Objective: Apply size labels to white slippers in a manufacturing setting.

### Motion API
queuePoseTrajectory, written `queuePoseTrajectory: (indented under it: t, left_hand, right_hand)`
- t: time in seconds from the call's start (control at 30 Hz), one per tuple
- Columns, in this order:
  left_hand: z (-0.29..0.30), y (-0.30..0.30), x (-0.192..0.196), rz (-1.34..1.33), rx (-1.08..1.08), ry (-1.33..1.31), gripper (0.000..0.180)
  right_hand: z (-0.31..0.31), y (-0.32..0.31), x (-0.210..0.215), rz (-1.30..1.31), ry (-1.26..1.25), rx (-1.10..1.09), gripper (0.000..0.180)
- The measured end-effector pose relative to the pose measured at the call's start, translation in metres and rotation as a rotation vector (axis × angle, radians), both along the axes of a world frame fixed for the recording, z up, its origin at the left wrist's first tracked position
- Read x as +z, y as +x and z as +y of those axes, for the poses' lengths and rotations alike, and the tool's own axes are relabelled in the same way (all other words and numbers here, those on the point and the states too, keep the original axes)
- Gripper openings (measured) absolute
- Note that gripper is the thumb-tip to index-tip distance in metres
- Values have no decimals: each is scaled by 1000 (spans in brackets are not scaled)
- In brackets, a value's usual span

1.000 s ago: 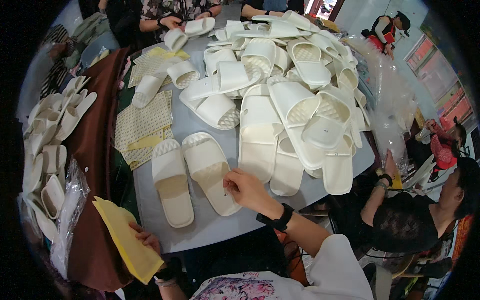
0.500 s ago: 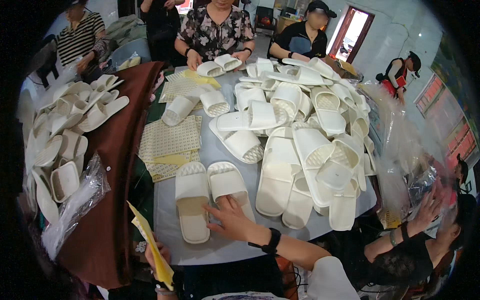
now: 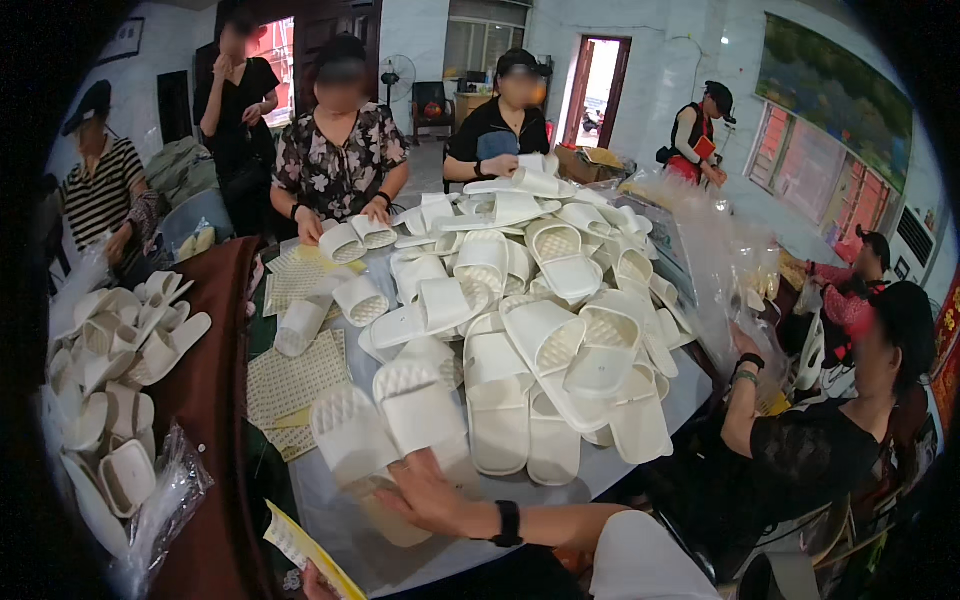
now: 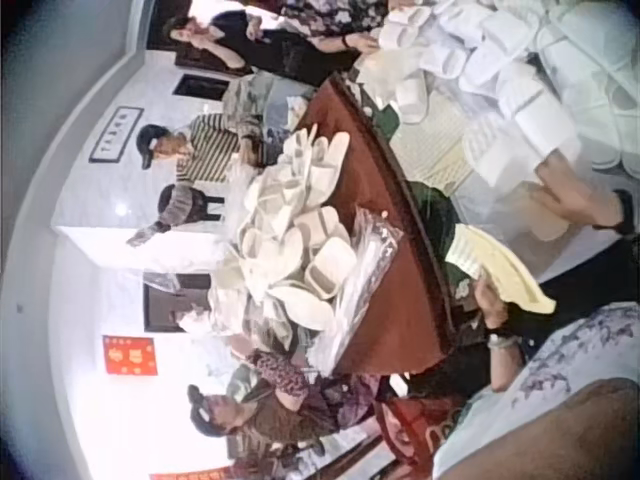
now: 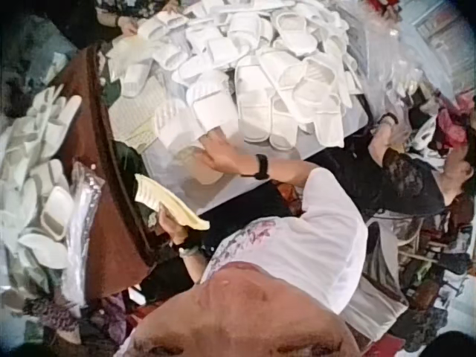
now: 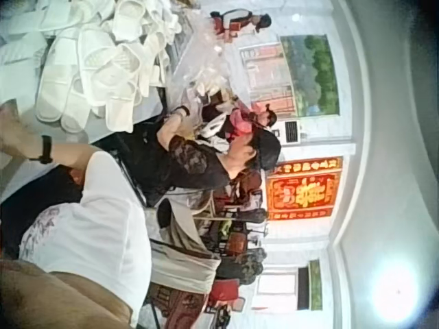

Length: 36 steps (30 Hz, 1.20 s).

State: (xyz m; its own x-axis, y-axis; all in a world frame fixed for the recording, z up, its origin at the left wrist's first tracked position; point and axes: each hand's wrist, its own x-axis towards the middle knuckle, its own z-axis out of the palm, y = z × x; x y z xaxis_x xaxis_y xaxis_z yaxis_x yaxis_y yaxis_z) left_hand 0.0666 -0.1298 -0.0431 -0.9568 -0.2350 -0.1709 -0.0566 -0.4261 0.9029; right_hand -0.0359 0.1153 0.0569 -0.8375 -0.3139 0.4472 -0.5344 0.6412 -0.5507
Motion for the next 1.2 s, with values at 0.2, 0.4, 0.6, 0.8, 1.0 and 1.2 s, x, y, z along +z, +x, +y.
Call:
queuePoseTrajectory:
  t: [0.2, 0.4, 0.6, 0.8, 1.0, 1.2]
  left_hand:
    - [-11, 5, -36, 35, -77, -28, 36]
    - [-1, -2, -4, -213, 20, 196, 39]
    - [-2, -5, -7, -205, 11, 203, 39]
    - [-2, -8, -16, -157, 18, 261, 38]
    - [-3, -4, -21, 107, 13, 366, 48]
    - [15, -13, 9, 13, -51, 415, 40]
  right_hand:
    - [87, -3, 74, 180, 129, -279, 29]
    - [208, -73, 134, 491, 230, -583, 29]
    - [294, -127, 97, -330, 497, -834, 61]
    - [291, -140, 90, -413, 563, -808, 61]
    - [263, -111, 103, -186, 948, -658, 39]
    - [104, -31, 175, -239, 625, -52, 52]
